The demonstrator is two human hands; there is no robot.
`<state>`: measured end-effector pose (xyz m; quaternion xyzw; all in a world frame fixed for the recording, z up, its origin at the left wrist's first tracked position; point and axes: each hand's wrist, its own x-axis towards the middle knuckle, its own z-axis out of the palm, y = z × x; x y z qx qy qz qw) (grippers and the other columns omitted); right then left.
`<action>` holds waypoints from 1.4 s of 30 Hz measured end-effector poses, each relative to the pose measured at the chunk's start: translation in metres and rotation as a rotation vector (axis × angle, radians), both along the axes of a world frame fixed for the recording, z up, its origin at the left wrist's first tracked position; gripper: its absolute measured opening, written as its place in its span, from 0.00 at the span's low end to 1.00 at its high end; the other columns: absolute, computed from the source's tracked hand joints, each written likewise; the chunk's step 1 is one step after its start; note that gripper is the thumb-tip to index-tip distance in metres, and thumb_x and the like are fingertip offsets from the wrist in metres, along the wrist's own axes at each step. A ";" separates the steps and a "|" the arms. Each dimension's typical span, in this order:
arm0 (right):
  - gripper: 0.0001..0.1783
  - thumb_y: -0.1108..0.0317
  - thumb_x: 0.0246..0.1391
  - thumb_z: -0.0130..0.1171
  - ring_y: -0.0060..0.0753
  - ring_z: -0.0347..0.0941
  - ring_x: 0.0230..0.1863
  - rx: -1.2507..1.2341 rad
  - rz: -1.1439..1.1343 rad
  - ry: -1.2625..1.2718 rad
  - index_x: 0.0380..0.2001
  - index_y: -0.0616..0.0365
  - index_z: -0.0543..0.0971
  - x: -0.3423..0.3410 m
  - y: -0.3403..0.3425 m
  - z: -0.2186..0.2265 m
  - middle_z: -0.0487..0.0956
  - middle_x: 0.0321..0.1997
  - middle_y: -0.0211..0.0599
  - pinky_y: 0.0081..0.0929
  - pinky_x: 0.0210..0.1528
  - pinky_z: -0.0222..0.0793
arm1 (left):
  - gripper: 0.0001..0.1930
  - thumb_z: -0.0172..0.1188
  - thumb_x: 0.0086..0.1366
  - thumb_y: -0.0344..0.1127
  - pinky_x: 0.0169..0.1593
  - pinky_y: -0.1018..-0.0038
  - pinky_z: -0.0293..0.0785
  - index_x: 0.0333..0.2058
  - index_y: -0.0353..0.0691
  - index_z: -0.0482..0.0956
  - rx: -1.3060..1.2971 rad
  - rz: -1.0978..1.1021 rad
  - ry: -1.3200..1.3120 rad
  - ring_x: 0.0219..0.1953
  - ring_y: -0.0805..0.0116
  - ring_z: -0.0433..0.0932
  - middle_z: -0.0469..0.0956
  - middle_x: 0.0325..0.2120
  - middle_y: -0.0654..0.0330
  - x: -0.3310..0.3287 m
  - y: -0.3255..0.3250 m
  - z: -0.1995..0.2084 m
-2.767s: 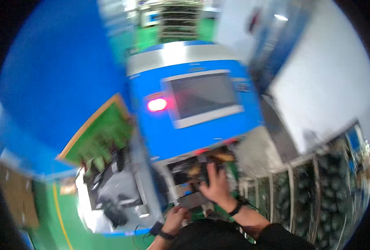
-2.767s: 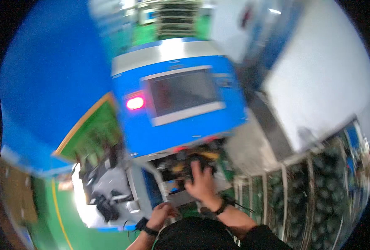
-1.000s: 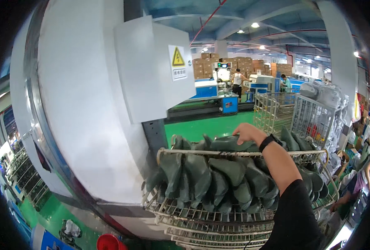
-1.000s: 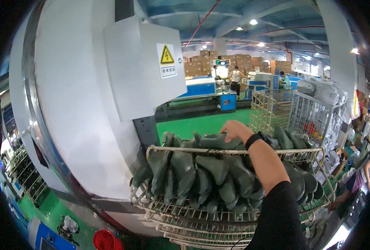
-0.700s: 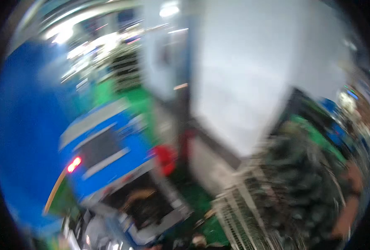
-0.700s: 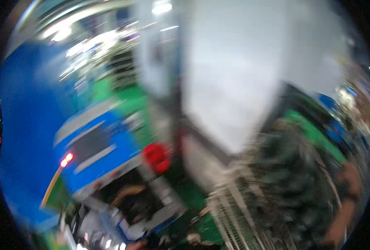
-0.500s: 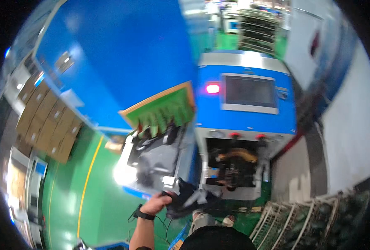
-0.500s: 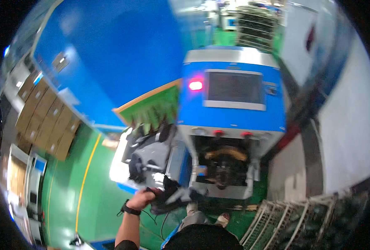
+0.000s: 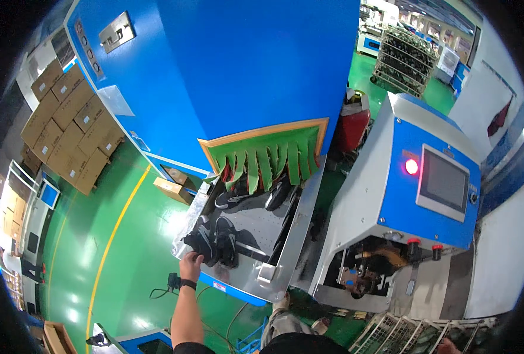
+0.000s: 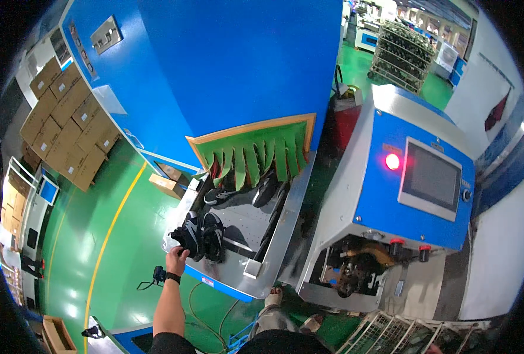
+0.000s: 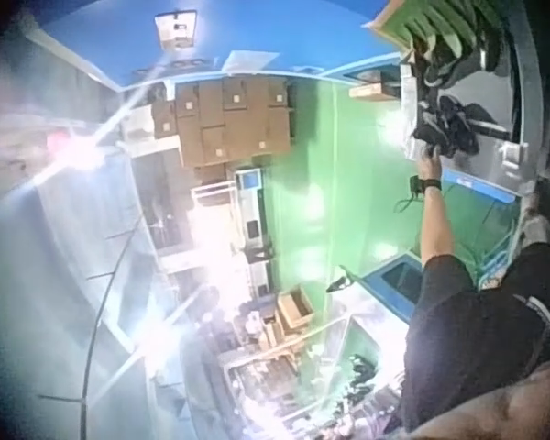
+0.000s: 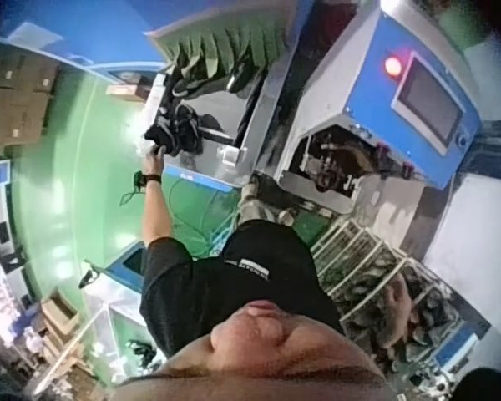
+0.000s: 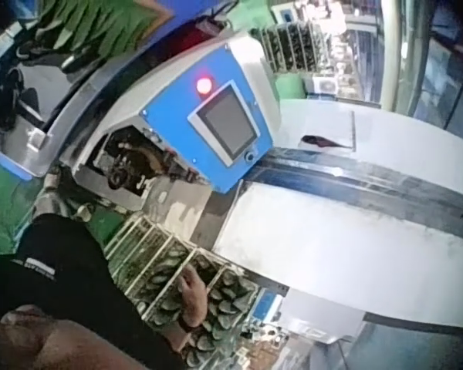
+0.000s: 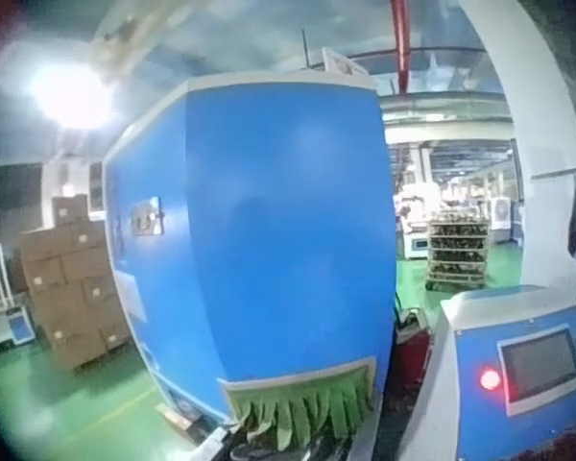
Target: Operating industrial machinery to finish or heat-set shoes and inserting shoe lasts.
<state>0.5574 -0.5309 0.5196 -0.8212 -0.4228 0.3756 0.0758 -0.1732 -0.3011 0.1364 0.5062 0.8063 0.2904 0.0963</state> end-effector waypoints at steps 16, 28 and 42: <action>0.30 0.58 0.69 0.51 0.42 0.74 0.52 -0.410 0.502 -0.005 0.68 0.60 0.63 -0.041 0.046 -0.152 0.75 0.60 0.45 0.38 0.50 0.73 | 0.34 0.69 0.43 0.56 0.57 0.45 0.63 0.52 0.53 0.81 -0.559 -0.196 0.218 0.47 0.40 0.74 0.76 0.41 0.42 0.116 0.034 -0.011; 0.31 0.52 0.68 0.51 0.48 0.77 0.49 -0.328 0.763 -0.062 0.70 0.51 0.62 -0.081 0.066 -0.234 0.76 0.61 0.46 0.44 0.49 0.73 | 0.26 0.65 0.54 0.57 0.51 0.58 0.75 0.44 0.42 0.84 -0.437 0.006 -0.044 0.45 0.48 0.79 0.81 0.39 0.49 0.076 -0.181 0.077; 0.30 0.57 0.59 0.61 0.59 0.71 0.60 -0.065 1.319 0.127 0.62 0.59 0.71 -0.068 0.094 -0.303 0.76 0.58 0.56 0.44 0.57 0.68 | 0.27 0.64 0.55 0.39 0.64 0.54 0.65 0.55 0.42 0.75 -0.415 1.783 0.828 0.59 0.46 0.70 0.70 0.58 0.44 0.038 -0.729 0.216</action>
